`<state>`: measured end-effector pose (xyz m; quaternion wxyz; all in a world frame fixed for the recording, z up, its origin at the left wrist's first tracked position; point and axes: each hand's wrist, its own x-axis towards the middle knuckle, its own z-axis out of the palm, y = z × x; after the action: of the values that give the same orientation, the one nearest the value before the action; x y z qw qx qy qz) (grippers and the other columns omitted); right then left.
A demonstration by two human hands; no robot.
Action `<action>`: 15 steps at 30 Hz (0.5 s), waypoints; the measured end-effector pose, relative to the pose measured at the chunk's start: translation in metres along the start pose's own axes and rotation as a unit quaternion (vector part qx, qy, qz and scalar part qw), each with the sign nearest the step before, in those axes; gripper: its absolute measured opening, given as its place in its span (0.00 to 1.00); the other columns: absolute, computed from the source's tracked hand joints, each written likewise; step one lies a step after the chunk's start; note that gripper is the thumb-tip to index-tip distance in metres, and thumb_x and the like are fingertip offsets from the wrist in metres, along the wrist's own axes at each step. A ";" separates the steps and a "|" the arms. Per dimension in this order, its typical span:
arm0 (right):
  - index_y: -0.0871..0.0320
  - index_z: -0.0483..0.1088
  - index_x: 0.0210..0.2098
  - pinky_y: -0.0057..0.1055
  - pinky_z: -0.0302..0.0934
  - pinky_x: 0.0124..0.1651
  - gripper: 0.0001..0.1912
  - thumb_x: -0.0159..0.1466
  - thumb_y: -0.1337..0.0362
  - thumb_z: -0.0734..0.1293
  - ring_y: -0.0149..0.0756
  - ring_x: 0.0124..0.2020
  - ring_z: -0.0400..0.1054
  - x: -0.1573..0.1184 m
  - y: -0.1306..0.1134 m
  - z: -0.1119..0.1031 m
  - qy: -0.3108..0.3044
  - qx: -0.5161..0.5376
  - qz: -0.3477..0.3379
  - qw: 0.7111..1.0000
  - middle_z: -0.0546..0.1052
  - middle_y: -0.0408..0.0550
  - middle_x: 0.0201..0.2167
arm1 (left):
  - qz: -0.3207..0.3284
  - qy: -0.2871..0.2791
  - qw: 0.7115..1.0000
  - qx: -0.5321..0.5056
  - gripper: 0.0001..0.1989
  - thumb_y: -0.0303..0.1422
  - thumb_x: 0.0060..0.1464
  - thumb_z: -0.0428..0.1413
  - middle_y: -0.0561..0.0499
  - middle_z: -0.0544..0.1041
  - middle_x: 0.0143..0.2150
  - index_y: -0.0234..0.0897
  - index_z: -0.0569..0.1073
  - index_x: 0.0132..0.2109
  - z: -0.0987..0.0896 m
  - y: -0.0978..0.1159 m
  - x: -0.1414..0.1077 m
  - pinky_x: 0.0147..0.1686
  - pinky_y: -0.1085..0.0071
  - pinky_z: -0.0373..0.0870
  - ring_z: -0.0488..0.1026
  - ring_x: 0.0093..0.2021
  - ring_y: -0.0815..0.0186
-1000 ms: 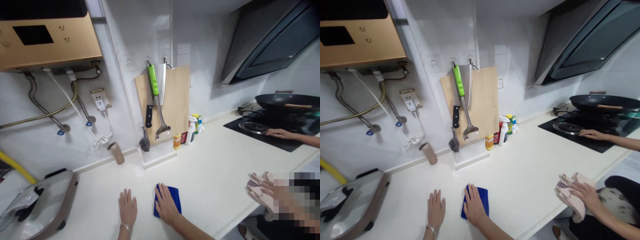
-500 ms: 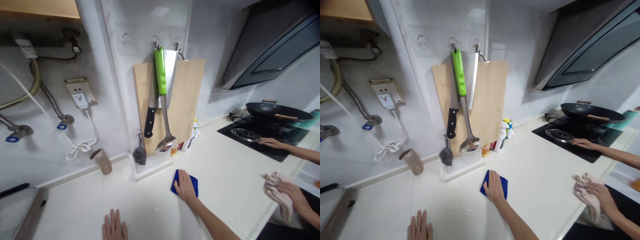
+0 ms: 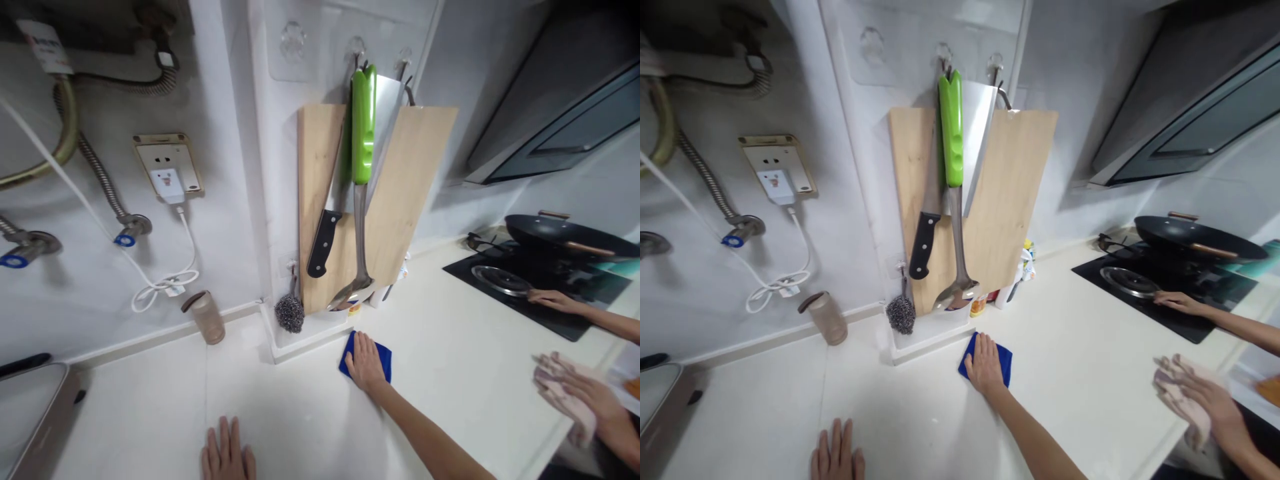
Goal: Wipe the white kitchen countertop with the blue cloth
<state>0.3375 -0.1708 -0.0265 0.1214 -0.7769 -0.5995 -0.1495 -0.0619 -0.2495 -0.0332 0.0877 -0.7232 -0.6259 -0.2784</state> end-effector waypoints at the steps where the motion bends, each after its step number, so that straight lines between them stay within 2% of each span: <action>1: 0.75 0.52 0.66 0.49 0.40 0.71 0.35 0.64 0.59 0.54 0.52 0.70 0.47 -0.009 -0.008 -0.004 -0.002 0.005 -0.022 1.000 0.58 0.66 0.67 | -0.001 -0.002 1.000 -0.003 0.31 0.36 0.61 0.41 0.40 0.58 0.71 0.36 0.50 0.70 -0.002 0.001 0.000 0.66 0.39 0.51 0.40 0.73 0.48; 3: 0.72 0.50 0.67 0.48 0.42 0.71 0.35 0.64 0.60 0.54 0.50 0.71 0.45 -0.026 -0.026 -0.013 -0.009 0.025 -0.093 0.995 0.56 0.62 0.69 | -0.005 -0.007 1.000 -0.004 0.31 0.36 0.60 0.41 0.40 0.58 0.71 0.36 0.52 0.70 -0.007 0.004 0.001 0.66 0.40 0.51 0.40 0.73 0.49; 6: 0.69 0.46 0.69 0.48 0.43 0.71 0.36 0.64 0.62 0.55 0.47 0.71 0.43 -0.045 -0.053 -0.031 -0.024 0.068 -0.222 0.972 0.52 0.58 0.71 | -0.009 -0.004 1.000 0.005 0.30 0.35 0.60 0.41 0.41 0.59 0.70 0.35 0.56 0.69 -0.014 0.008 0.001 0.67 0.43 0.49 0.40 0.74 0.50; 8: 0.66 0.45 0.69 0.47 0.43 0.71 0.36 0.63 0.63 0.56 0.45 0.71 0.42 -0.054 -0.066 -0.044 -0.032 0.084 -0.264 0.960 0.50 0.56 0.71 | -0.005 -0.007 1.000 0.013 0.29 0.35 0.60 0.42 0.40 0.60 0.70 0.34 0.59 0.67 -0.017 0.009 0.000 0.68 0.44 0.49 0.40 0.74 0.51; 9: 0.65 0.46 0.69 0.48 0.42 0.72 0.36 0.63 0.63 0.56 0.45 0.72 0.42 -0.058 -0.071 -0.049 -0.032 0.087 -0.262 0.961 0.49 0.56 0.71 | -0.002 -0.007 1.000 0.017 0.29 0.35 0.60 0.42 0.40 0.61 0.70 0.33 0.60 0.67 -0.018 0.008 -0.001 0.68 0.45 0.50 0.40 0.74 0.50; 11: 0.65 0.48 0.69 0.52 0.41 0.71 0.34 0.64 0.63 0.56 0.48 0.72 0.40 -0.067 -0.079 -0.057 -0.022 0.086 -0.215 0.973 0.48 0.57 0.72 | 0.002 -0.006 1.000 0.025 0.28 0.35 0.60 0.43 0.40 0.61 0.69 0.33 0.61 0.66 -0.019 0.007 -0.002 0.68 0.45 0.50 0.40 0.73 0.50; 15: 0.66 0.56 0.66 0.67 0.37 0.67 0.32 0.65 0.58 0.56 0.61 0.71 0.38 -0.090 -0.091 -0.053 -0.025 0.070 -0.041 0.996 0.50 0.64 0.70 | 0.010 0.007 1.000 0.029 0.28 0.35 0.60 0.42 0.37 0.62 0.69 0.31 0.63 0.65 -0.017 0.005 -0.003 0.67 0.44 0.51 0.40 0.73 0.48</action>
<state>0.2233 -0.2479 -0.0105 0.1540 -0.7451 -0.6423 -0.0924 -0.0619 -0.2609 -0.0198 0.1152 -0.7244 -0.6261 -0.2644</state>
